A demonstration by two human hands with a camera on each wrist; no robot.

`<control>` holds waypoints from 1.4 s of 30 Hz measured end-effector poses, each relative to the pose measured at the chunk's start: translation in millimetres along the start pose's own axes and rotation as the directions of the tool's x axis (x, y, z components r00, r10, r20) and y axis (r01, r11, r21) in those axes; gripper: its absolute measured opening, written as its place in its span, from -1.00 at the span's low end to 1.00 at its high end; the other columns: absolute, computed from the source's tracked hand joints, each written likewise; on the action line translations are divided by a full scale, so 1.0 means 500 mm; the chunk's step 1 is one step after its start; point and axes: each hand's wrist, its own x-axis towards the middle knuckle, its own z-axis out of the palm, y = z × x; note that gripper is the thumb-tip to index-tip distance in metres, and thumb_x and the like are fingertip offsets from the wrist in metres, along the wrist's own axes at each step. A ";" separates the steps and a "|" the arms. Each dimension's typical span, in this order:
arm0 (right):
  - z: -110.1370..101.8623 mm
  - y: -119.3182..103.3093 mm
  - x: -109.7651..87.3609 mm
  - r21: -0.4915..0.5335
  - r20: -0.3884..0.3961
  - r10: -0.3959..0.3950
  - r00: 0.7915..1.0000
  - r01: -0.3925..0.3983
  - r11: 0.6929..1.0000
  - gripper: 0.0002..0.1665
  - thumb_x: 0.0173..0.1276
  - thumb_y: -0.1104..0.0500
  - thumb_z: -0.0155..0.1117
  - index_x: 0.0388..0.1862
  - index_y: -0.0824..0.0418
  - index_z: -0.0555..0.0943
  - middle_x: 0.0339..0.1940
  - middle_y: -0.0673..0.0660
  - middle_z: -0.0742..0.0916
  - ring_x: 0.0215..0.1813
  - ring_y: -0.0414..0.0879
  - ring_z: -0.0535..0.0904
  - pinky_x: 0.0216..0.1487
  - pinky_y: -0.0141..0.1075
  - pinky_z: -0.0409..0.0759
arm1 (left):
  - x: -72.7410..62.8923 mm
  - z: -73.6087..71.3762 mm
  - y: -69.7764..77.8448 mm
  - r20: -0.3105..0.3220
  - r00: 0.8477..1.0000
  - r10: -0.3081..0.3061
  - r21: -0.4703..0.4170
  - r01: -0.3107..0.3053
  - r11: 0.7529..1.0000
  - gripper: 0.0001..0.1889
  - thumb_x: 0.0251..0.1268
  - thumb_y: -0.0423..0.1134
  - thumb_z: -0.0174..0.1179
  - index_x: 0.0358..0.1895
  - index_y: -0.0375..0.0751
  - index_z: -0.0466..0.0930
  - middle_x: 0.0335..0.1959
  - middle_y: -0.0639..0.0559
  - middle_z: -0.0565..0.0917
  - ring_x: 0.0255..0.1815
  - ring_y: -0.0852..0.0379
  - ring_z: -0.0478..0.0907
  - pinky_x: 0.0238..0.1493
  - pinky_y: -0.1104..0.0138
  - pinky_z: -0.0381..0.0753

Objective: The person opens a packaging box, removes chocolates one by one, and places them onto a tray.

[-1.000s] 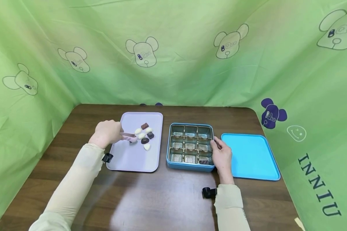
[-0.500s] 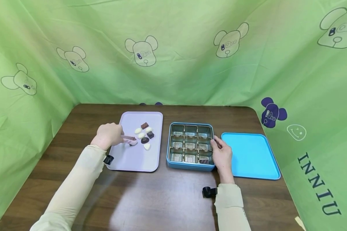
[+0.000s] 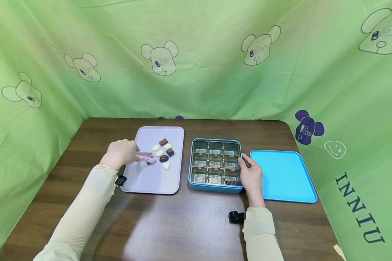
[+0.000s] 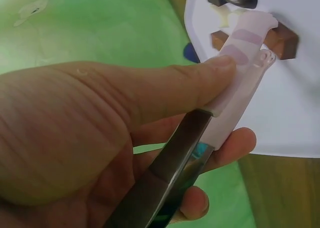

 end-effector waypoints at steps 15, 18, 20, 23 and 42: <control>-0.001 -0.006 -0.004 0.014 0.002 -0.015 1.000 0.015 1.000 -0.38 0.58 -0.12 0.10 0.46 0.17 0.45 0.37 0.24 0.58 0.25 0.00 0.52 -0.10 -0.55 0.46 | -0.037 -0.104 0.130 -0.191 0.954 0.232 -0.018 -0.240 0.971 -0.70 0.40 0.18 0.22 -0.27 0.09 0.75 -0.47 0.14 0.70 -0.43 0.11 0.63 -0.42 0.18 0.57; 0.000 -0.006 -0.004 0.015 0.008 -0.018 1.000 0.018 1.000 -0.37 0.57 -0.13 0.10 0.46 0.17 0.45 0.37 0.24 0.57 0.25 -0.01 0.52 -0.10 -0.56 0.46 | -0.032 -0.117 0.190 -0.187 0.927 0.324 0.001 -0.330 0.944 -0.75 0.41 0.12 0.23 -0.30 0.09 0.72 -0.50 0.18 0.66 -0.49 0.18 0.57 -0.43 0.24 0.54; 0.002 -0.005 -0.005 0.018 0.016 -0.018 1.000 0.018 1.000 -0.37 0.57 -0.13 0.10 0.47 0.17 0.45 0.39 0.24 0.56 0.27 -0.01 0.51 -0.10 -0.56 0.46 | -0.032 -0.121 0.230 -0.188 0.909 0.373 0.024 -0.376 0.926 -0.78 0.40 0.11 0.25 -0.23 0.11 0.74 -0.43 0.18 0.67 -0.42 0.16 0.56 -0.41 0.22 0.56; 0.002 -0.005 -0.005 0.022 0.014 -0.016 1.000 0.015 1.000 -0.37 0.57 -0.12 0.10 0.47 0.17 0.45 0.39 0.24 0.56 0.27 0.00 0.50 -0.09 -0.56 0.45 | -0.034 -0.119 0.288 -0.185 0.880 0.438 0.079 -0.431 0.899 -0.73 0.39 0.18 0.23 -0.14 0.14 0.76 -0.39 0.18 0.69 -0.36 0.14 0.60 -0.39 0.16 0.61; 0.002 -0.004 -0.002 0.013 -0.001 -0.028 1.000 0.028 1.000 -0.40 0.57 -0.09 0.13 0.44 0.21 0.48 0.38 0.24 0.57 0.34 0.04 0.47 0.07 -0.46 0.51 | -0.017 -0.036 0.481 -0.055 0.843 0.534 0.315 -0.493 0.811 -0.82 0.40 0.02 0.22 -0.04 0.25 0.73 -0.18 0.23 0.74 -0.28 0.19 0.62 -0.28 0.24 0.67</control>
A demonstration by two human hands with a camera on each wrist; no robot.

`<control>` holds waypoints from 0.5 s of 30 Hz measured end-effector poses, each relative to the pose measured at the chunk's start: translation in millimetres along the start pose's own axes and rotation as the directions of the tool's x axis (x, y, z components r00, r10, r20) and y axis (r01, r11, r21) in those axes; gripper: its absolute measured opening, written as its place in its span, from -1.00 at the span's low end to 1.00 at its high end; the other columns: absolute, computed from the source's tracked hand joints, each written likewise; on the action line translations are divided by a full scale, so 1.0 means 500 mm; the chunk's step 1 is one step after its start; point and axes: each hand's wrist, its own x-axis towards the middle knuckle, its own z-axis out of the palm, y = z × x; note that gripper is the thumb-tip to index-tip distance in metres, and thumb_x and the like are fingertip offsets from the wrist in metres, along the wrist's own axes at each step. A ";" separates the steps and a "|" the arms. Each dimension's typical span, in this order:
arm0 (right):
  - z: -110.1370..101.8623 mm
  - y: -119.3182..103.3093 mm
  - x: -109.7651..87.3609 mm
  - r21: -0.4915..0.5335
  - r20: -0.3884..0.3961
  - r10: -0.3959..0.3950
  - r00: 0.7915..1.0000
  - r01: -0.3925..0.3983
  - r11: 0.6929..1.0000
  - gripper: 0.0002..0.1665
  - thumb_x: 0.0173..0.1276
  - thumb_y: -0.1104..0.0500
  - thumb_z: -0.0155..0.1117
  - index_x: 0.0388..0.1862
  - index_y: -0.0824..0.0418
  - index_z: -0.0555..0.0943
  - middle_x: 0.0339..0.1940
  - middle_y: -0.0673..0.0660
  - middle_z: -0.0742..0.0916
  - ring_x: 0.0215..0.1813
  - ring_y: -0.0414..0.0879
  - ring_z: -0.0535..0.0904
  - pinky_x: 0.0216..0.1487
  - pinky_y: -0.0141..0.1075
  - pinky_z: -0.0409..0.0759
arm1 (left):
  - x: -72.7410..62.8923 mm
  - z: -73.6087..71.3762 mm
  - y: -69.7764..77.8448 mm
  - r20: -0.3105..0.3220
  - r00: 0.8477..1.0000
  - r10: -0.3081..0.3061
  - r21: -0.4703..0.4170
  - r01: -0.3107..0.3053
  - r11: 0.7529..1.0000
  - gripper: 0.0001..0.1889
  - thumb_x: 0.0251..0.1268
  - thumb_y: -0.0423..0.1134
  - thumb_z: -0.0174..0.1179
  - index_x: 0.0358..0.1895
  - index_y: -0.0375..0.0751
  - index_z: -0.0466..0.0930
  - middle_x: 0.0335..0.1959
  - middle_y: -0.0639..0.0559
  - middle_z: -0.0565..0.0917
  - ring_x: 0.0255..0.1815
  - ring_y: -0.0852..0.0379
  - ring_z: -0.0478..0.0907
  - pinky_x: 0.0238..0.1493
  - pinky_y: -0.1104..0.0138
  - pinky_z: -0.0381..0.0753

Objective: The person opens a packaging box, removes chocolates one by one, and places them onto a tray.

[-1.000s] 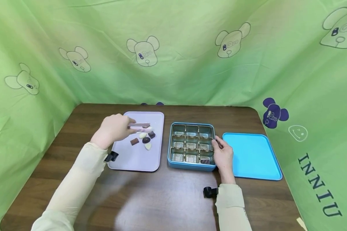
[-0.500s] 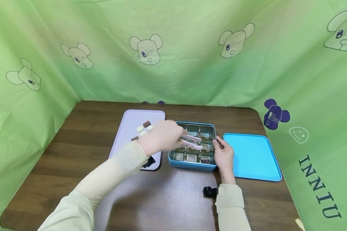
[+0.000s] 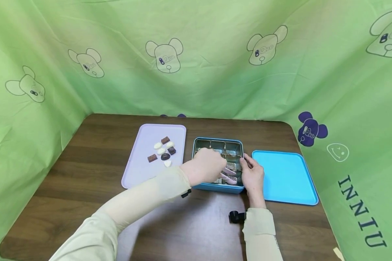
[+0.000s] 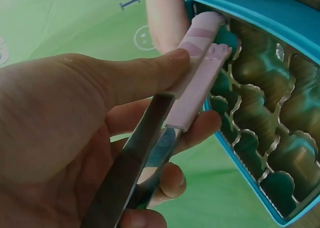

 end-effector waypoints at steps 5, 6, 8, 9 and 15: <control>0.001 -0.002 -0.001 0.002 0.002 0.004 1.000 -0.004 1.000 -0.40 0.57 -0.08 0.12 0.44 0.21 0.47 0.39 0.23 0.56 0.38 0.05 0.45 0.29 -0.16 0.49 | 0.018 0.003 0.022 0.057 0.998 -0.028 0.030 0.027 0.999 -0.80 0.43 0.07 0.17 0.02 0.33 0.70 -0.11 0.26 0.72 -0.24 0.22 0.61 -0.33 0.24 0.66; 0.000 -0.002 -0.001 0.003 0.001 0.004 1.000 -0.004 1.000 -0.40 0.57 -0.09 0.12 0.44 0.21 0.48 0.39 0.23 0.57 0.38 0.05 0.45 0.31 -0.13 0.47 | 0.021 0.002 0.027 0.072 0.997 -0.033 0.033 0.031 0.999 -0.78 0.44 0.09 0.16 0.04 0.34 0.69 -0.09 0.26 0.71 -0.23 0.23 0.61 -0.32 0.24 0.66; 0.001 -0.001 -0.001 0.008 0.003 0.008 1.000 -0.008 1.000 -0.38 0.57 -0.11 0.12 0.44 0.20 0.47 0.38 0.24 0.57 0.38 0.06 0.45 0.33 -0.08 0.46 | 0.027 -0.001 0.037 0.099 0.994 -0.045 0.038 0.042 0.998 -0.77 0.47 0.10 0.12 0.07 0.35 0.67 -0.06 0.27 0.70 -0.21 0.24 0.59 -0.29 0.25 0.65; 0.001 -0.001 0.000 0.009 0.003 0.009 1.000 -0.009 1.000 -0.37 0.56 -0.12 0.12 0.44 0.20 0.48 0.38 0.24 0.57 0.38 0.06 0.46 0.34 -0.07 0.46 | 0.030 -0.004 0.042 0.111 0.992 -0.053 0.040 0.048 0.998 -0.76 0.47 0.11 0.11 0.09 0.36 0.66 -0.04 0.28 0.69 -0.21 0.25 0.58 -0.29 0.26 0.64; 0.000 0.002 0.002 0.012 0.002 0.020 1.000 -0.020 1.000 -0.36 0.56 -0.15 0.12 0.45 0.19 0.47 0.36 0.24 0.59 0.37 0.06 0.47 0.34 -0.05 0.45 | 0.051 -0.007 0.069 0.169 0.982 -0.085 0.042 0.079 0.996 -0.71 0.50 0.11 0.08 0.19 0.41 0.60 0.03 0.33 0.67 -0.20 0.29 0.54 -0.28 0.30 0.61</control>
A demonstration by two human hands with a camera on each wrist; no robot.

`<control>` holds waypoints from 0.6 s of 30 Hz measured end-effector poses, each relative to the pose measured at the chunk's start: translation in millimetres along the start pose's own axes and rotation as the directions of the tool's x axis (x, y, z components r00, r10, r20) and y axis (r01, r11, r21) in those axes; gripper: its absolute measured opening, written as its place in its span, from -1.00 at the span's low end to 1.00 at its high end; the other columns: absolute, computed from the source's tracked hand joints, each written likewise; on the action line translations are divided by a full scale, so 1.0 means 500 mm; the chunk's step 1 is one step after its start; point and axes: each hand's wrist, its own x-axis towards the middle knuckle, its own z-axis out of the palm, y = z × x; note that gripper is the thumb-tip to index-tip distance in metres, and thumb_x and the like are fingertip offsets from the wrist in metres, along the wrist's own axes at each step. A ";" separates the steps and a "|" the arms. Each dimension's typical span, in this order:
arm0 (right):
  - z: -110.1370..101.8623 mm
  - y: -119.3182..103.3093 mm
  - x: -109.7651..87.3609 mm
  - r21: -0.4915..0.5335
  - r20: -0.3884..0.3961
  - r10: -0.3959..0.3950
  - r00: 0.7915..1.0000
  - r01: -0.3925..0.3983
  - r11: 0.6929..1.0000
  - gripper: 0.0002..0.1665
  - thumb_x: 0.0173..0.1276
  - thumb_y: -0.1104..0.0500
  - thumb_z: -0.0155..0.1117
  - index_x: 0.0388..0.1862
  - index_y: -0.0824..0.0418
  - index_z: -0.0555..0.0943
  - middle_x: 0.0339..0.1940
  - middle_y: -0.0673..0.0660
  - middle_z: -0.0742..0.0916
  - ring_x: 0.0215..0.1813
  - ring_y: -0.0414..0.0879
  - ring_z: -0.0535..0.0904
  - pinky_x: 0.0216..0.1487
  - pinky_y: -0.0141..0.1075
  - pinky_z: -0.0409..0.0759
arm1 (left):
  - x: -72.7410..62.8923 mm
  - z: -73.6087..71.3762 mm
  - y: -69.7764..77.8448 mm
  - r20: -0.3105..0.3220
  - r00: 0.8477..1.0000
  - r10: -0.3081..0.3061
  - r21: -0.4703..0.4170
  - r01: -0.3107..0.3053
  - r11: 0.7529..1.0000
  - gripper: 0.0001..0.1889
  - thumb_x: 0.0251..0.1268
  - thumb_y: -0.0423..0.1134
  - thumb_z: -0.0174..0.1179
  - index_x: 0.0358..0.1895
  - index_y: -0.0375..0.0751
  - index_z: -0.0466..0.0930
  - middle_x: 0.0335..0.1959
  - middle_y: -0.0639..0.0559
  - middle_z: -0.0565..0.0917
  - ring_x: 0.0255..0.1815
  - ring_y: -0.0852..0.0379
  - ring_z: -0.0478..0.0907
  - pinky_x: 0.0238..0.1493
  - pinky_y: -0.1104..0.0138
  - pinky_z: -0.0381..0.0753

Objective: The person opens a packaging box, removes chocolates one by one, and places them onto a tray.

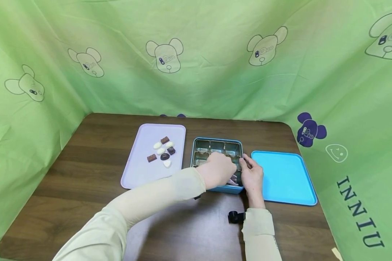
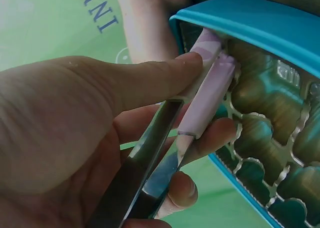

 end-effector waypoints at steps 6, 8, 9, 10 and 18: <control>-0.001 0.000 0.002 0.022 -0.003 -0.004 1.000 0.004 1.000 -0.37 0.55 -0.11 0.15 0.43 0.20 0.48 0.34 0.25 0.60 0.37 0.05 0.48 0.36 -0.08 0.44 | 0.013 0.009 0.015 -0.001 1.000 -0.007 -0.003 0.007 1.000 -0.72 0.55 0.07 0.03 0.19 0.42 0.61 0.04 0.35 0.68 -0.17 0.28 0.56 -0.31 0.30 0.61; -0.001 0.001 0.002 0.018 0.000 -0.002 1.000 0.002 1.000 -0.37 0.55 -0.13 0.14 0.44 0.19 0.48 0.33 0.26 0.61 0.36 0.06 0.49 0.32 -0.13 0.47 | 0.015 0.009 0.016 -0.005 1.000 -0.008 -0.002 0.008 1.000 -0.72 0.55 0.07 0.03 0.18 0.43 0.61 0.04 0.35 0.68 -0.17 0.28 0.55 -0.32 0.30 0.60; -0.001 0.001 0.002 0.015 0.001 -0.001 1.000 0.001 1.000 -0.36 0.55 -0.13 0.14 0.44 0.18 0.48 0.32 0.26 0.61 0.36 0.06 0.50 0.29 -0.17 0.49 | 0.015 0.009 0.016 -0.007 1.000 -0.007 -0.004 0.007 1.000 -0.72 0.54 0.07 0.03 0.18 0.43 0.61 0.04 0.35 0.68 -0.18 0.27 0.55 -0.33 0.30 0.60; -0.001 0.001 0.002 0.013 0.002 0.002 1.000 -0.002 1.000 -0.36 0.55 -0.14 0.13 0.44 0.18 0.48 0.32 0.26 0.61 0.35 0.06 0.50 0.25 -0.22 0.51 | 0.015 0.008 0.016 -0.008 1.000 -0.003 -0.004 0.003 1.000 -0.72 0.54 0.07 0.04 0.18 0.43 0.61 0.04 0.34 0.67 -0.17 0.27 0.55 -0.34 0.29 0.60; -0.002 0.000 0.001 0.021 0.007 0.011 1.000 -0.011 1.000 -0.36 0.54 -0.16 0.14 0.44 0.15 0.48 0.30 0.26 0.63 0.30 0.02 0.53 0.00 -0.50 0.48 | 0.010 0.007 0.005 -0.025 0.998 0.058 0.037 -0.057 0.998 -0.68 0.54 0.08 0.04 0.25 0.40 0.58 0.09 0.34 0.67 -0.04 0.26 0.61 -0.29 0.34 0.62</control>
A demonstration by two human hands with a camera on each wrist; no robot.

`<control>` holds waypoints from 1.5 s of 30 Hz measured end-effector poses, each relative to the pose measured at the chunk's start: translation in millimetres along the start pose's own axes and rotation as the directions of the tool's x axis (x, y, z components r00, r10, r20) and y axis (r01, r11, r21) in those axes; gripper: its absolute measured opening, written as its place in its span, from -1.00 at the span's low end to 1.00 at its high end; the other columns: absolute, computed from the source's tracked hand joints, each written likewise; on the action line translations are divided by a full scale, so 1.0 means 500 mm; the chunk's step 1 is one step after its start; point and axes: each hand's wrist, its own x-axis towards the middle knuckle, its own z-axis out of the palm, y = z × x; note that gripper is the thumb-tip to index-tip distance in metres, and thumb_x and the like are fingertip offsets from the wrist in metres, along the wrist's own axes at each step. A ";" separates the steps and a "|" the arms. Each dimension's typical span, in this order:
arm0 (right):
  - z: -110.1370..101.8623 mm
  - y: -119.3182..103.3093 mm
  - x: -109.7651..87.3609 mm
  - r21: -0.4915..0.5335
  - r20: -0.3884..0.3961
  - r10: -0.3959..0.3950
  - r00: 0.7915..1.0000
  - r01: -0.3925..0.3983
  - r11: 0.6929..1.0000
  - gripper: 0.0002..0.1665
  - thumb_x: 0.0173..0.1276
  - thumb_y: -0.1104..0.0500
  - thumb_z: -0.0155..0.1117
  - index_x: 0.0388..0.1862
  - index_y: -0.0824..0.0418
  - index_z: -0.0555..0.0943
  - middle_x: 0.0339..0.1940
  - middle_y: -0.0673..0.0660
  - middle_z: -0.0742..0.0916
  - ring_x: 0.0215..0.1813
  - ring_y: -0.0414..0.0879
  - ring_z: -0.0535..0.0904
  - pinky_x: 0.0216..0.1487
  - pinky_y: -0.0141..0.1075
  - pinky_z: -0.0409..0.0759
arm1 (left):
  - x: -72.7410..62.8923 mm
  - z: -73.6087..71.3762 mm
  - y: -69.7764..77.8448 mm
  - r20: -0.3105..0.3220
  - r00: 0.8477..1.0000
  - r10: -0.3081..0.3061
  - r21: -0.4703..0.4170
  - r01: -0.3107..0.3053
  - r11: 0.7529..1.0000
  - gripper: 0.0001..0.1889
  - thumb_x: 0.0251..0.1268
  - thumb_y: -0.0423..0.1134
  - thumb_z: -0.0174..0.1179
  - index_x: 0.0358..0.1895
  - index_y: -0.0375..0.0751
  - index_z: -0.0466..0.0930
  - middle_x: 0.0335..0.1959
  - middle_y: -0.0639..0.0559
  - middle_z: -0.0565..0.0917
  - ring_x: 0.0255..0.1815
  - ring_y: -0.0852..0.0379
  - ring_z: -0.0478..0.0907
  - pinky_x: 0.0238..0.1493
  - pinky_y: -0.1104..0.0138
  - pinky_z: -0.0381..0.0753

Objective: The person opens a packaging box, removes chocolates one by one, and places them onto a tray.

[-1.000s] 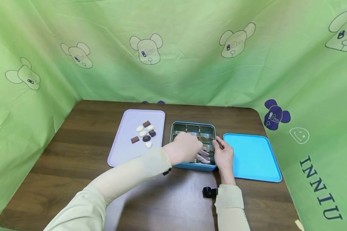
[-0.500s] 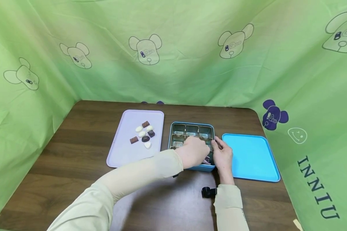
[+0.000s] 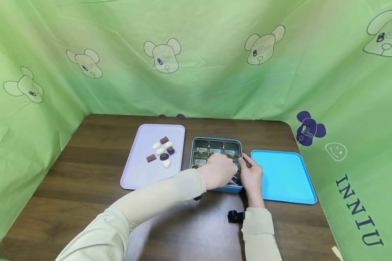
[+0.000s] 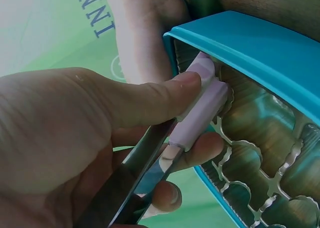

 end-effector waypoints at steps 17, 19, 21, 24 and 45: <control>-0.002 0.001 0.001 -0.038 -0.006 -0.010 1.000 0.009 0.999 -0.38 0.57 -0.12 0.11 0.46 0.16 0.46 0.37 0.23 0.58 0.37 0.05 0.49 0.27 -0.20 0.51 | -0.070 -0.041 -0.054 -0.104 0.995 0.000 -0.024 -0.003 1.000 -0.75 0.40 0.09 0.22 0.08 0.37 0.66 -0.09 0.30 0.71 -0.21 0.23 0.63 -0.32 0.28 0.65; -0.002 0.001 0.001 -0.036 -0.007 -0.015 1.000 0.015 0.999 -0.38 0.57 -0.11 0.12 0.45 0.17 0.46 0.37 0.23 0.58 0.37 0.04 0.49 0.22 -0.29 0.52 | -0.083 -0.045 -0.065 -0.131 0.991 0.009 -0.033 -0.014 0.999 -0.79 0.38 0.06 0.25 0.03 0.32 0.69 -0.13 0.29 0.71 -0.24 0.22 0.63 -0.33 0.26 0.65; -0.001 0.002 0.001 -0.036 -0.013 -0.019 1.000 0.019 0.999 -0.39 0.56 -0.10 0.13 0.44 0.17 0.48 0.36 0.23 0.59 0.37 0.03 0.49 0.17 -0.36 0.51 | -0.097 -0.047 -0.077 -0.158 0.987 0.015 -0.041 -0.022 0.999 -0.82 0.39 0.04 0.24 -0.02 0.28 0.71 -0.18 0.26 0.72 -0.27 0.22 0.62 -0.35 0.25 0.66; 0.000 0.001 0.001 -0.034 -0.020 -0.023 1.000 0.022 0.999 -0.41 0.56 -0.08 0.15 0.43 0.18 0.49 0.36 0.22 0.59 0.36 0.02 0.49 0.19 -0.34 0.51 | -0.119 -0.051 -0.096 -0.188 0.982 0.008 -0.044 -0.016 0.999 -0.85 0.42 0.02 0.21 -0.07 0.25 0.72 -0.23 0.22 0.72 -0.33 0.20 0.62 -0.42 0.22 0.65; 0.003 0.000 -0.001 -0.017 -0.008 -0.014 1.000 0.014 1.000 -0.38 0.56 -0.13 0.13 0.45 0.17 0.47 0.36 0.21 0.59 0.25 -0.05 0.53 -0.07 -0.57 0.45 | -0.220 0.011 -0.274 -0.183 0.954 -0.237 -0.190 0.203 0.961 -0.87 0.31 -0.06 0.34 -0.30 -0.01 0.72 -0.36 0.04 0.71 -0.29 0.02 0.67 -0.43 0.08 0.68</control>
